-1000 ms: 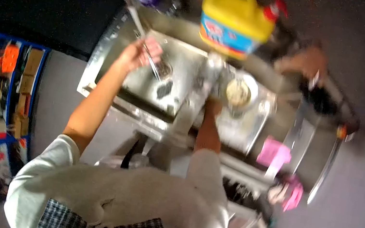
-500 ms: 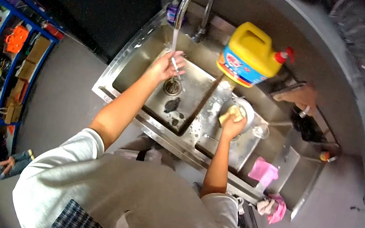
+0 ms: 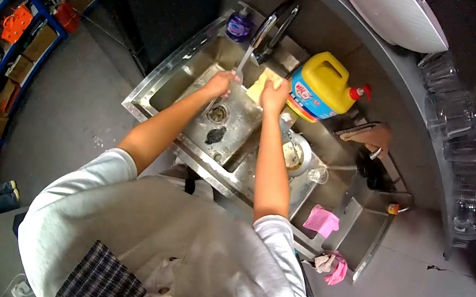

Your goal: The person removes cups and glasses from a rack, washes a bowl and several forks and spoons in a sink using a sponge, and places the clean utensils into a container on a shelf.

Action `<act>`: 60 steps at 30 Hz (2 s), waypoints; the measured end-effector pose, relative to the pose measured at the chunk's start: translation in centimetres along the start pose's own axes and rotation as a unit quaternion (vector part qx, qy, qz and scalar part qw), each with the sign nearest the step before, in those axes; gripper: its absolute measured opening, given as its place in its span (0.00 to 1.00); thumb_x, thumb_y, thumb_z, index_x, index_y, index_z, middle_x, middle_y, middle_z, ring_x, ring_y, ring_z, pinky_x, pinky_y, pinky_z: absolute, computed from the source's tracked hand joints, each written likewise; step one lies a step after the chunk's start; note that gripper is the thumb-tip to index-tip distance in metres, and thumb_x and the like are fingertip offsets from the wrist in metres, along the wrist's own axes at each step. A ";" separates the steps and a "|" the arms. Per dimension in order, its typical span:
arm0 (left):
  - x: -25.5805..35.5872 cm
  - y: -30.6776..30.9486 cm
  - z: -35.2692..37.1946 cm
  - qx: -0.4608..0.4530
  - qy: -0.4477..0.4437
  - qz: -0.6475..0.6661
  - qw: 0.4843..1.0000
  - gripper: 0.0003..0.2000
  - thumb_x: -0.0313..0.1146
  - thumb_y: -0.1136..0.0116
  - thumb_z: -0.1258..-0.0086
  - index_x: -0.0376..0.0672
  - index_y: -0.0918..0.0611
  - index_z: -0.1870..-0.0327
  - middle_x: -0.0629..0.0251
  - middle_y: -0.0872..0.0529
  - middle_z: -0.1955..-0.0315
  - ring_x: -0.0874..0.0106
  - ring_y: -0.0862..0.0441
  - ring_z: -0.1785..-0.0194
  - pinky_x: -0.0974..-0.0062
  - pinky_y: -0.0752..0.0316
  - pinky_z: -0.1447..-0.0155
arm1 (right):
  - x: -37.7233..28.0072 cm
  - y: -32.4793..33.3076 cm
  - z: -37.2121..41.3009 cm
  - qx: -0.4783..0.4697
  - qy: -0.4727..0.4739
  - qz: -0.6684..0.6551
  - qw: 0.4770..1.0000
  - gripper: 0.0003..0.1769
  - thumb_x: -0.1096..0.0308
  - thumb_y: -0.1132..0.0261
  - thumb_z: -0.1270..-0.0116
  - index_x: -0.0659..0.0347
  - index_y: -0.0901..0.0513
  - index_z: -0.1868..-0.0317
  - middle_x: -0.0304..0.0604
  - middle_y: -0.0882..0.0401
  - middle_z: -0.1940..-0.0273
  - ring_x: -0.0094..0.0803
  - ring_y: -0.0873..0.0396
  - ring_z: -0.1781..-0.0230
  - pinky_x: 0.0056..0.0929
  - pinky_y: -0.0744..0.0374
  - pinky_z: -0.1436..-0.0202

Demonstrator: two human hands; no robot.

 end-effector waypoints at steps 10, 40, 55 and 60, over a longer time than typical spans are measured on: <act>-0.3 -0.3 2.1 -0.030 0.037 0.035 0.998 0.15 0.41 0.45 0.31 0.37 0.18 0.56 0.69 0.23 0.80 0.79 0.28 0.81 0.79 0.31 0.78 | 0.5 -1.3 4.4 0.006 0.025 0.100 0.995 0.11 0.71 0.34 0.46 0.67 0.19 0.62 0.44 0.18 0.68 0.29 0.21 0.69 0.27 0.24 0.62; 3.6 -3.9 5.3 0.032 -0.060 -0.191 0.979 0.22 0.25 0.38 0.45 0.37 0.36 0.52 0.60 0.22 0.78 0.69 0.22 0.84 0.70 0.28 0.81 | 3.1 -4.1 6.4 -0.120 -0.331 -0.486 0.800 0.23 0.70 0.39 0.35 0.59 0.32 0.40 0.45 0.21 0.56 0.38 0.21 0.63 0.37 0.22 0.69; -1.9 -3.6 11.0 -0.136 0.039 -0.033 0.989 0.20 0.44 0.55 0.28 0.40 0.27 0.79 0.67 0.30 0.90 0.73 0.31 0.87 0.74 0.37 0.82 | 4.9 0.9 -0.4 0.105 -0.235 -0.403 0.878 0.10 0.77 0.37 0.39 0.65 0.22 0.56 0.44 0.19 0.64 0.32 0.20 0.69 0.29 0.20 0.65; -0.5 -3.6 10.6 -0.106 0.082 0.039 0.990 0.19 0.43 0.56 0.28 0.39 0.25 0.77 0.65 0.28 0.88 0.71 0.28 0.85 0.73 0.31 0.79 | 5.5 1.2 4.3 -0.026 -0.333 -0.509 0.793 0.19 0.58 0.51 0.28 0.64 0.25 0.50 0.50 0.19 0.59 0.41 0.19 0.60 0.39 0.19 0.57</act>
Point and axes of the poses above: each hand's wrist, its own z-axis away from the middle knuckle, its own y-axis out of the back of the hand, x = y × z, the point moved 3 cm from there along -z, towards the middle knuckle
